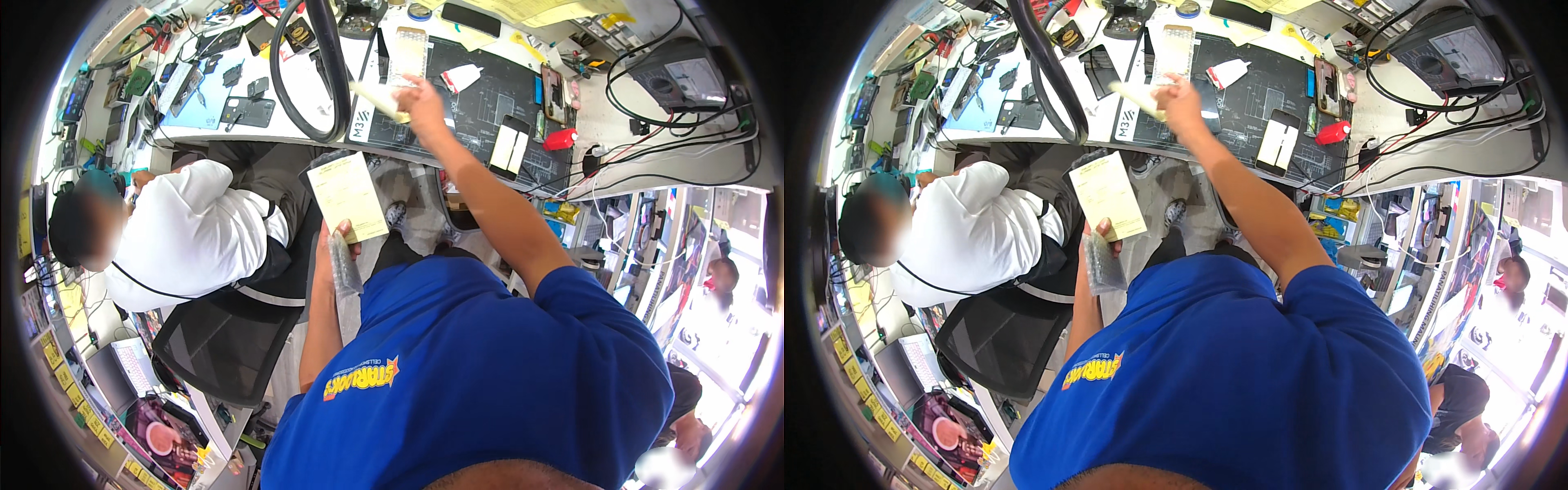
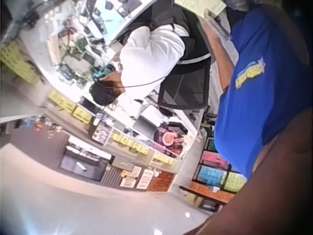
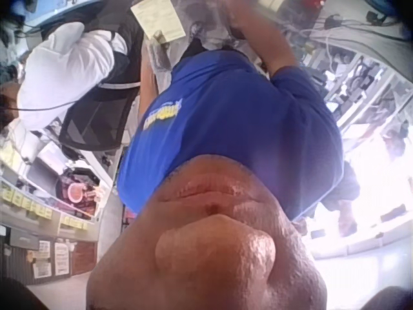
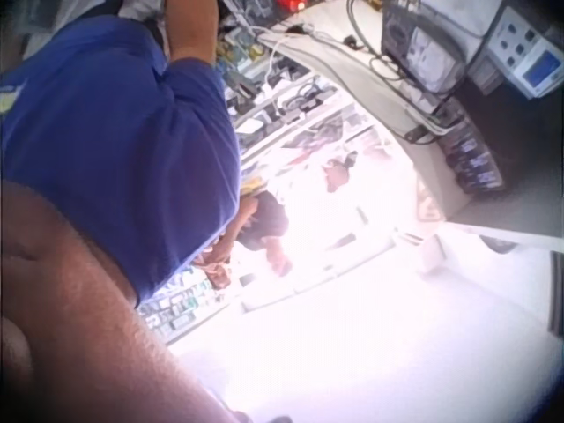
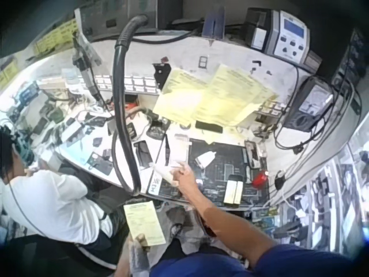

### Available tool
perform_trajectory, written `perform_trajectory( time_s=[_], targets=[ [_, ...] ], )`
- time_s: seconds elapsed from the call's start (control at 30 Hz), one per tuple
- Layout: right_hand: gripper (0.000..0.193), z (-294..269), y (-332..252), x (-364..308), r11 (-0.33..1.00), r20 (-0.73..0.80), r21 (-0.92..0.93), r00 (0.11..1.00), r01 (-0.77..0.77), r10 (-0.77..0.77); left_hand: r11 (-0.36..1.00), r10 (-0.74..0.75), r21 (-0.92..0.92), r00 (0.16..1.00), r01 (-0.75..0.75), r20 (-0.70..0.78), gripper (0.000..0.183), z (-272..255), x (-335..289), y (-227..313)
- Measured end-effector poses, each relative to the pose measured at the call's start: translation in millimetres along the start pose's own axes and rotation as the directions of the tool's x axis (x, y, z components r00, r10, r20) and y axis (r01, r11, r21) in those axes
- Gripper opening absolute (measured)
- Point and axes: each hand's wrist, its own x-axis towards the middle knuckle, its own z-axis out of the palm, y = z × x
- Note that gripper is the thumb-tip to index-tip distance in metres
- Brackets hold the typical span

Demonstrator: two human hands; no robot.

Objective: The person retrieves a phone and adhesive from the counter, then applies glue to the phone's edge and presses the frame together. The person handles the phone and adhesive tube throughout the process.

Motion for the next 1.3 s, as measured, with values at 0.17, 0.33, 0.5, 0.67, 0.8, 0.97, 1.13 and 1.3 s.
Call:
perform_trajectory(
  time_s=[0.17, 0.33, 0.5, 0.67, 0.8, 0.97, 1.13, 1.3],
  targets=[
    [0.062, -93.7, -60.0, 36.3, 0.925, -0.326, 0.262, 0.928, 0.275, -0.184, 0.997, -0.068, 0.038, 0.996, 0.066, 0.051, 0.050, 17.9, 17.3, 0.0],
    [0.066, -177.8, -105.3, 64.7, 0.834, -0.567, 0.085, 0.714, 0.545, -0.409, 0.997, -0.071, 0.035, 0.983, 0.066, 0.171, 0.048, 33.3, 32.4, 2.6],
    [0.071, -171.2, -70.1, 79.3, 0.918, -0.432, 0.134, 0.856, 0.372, -0.284, 0.999, -0.035, 0.020, 0.974, 0.031, 0.224, 0.047, 45.7, 57.2, 1.3],
    [0.072, -175.1, -52.5, 75.5, 0.884, -0.445, 0.290, 0.870, 0.366, -0.213, 0.999, -0.012, 0.036, 0.976, 0.004, 0.218, 0.046, 54.1, 68.9, 14.6],
    [0.070, -209.0, -59.1, 86.5, 0.746, -0.475, 0.544, 0.874, 0.384, -0.103, 0.999, 0.002, 0.042, 0.976, -0.012, 0.219, 0.045, 51.9, 65.6, 22.4],
    [0.066, -260.7, -74.2, 125.1, 0.820, -0.712, 0.267, 0.677, 0.506, -0.185, 0.998, -0.045, 0.051, 0.973, 0.034, 0.225, 0.046, 50.6, 62.4, 23.4],
    [0.077, -237.5, -83.9, 119.7, 0.348, -0.358, -0.934, 0.211, -0.083, -0.910, 0.998, -0.048, 0.044, 0.974, 0.039, 0.220, 0.046, 44.8, 55.9, 12.1],
    [0.077, -90.4, -57.5, 82.5, 0.535, 0.084, -0.811, 0.952, 0.236, -0.294, 0.998, -0.061, 0.018, 0.976, 0.059, 0.207, 0.045, 44.2, 47.9, 10.3]
  ],
)
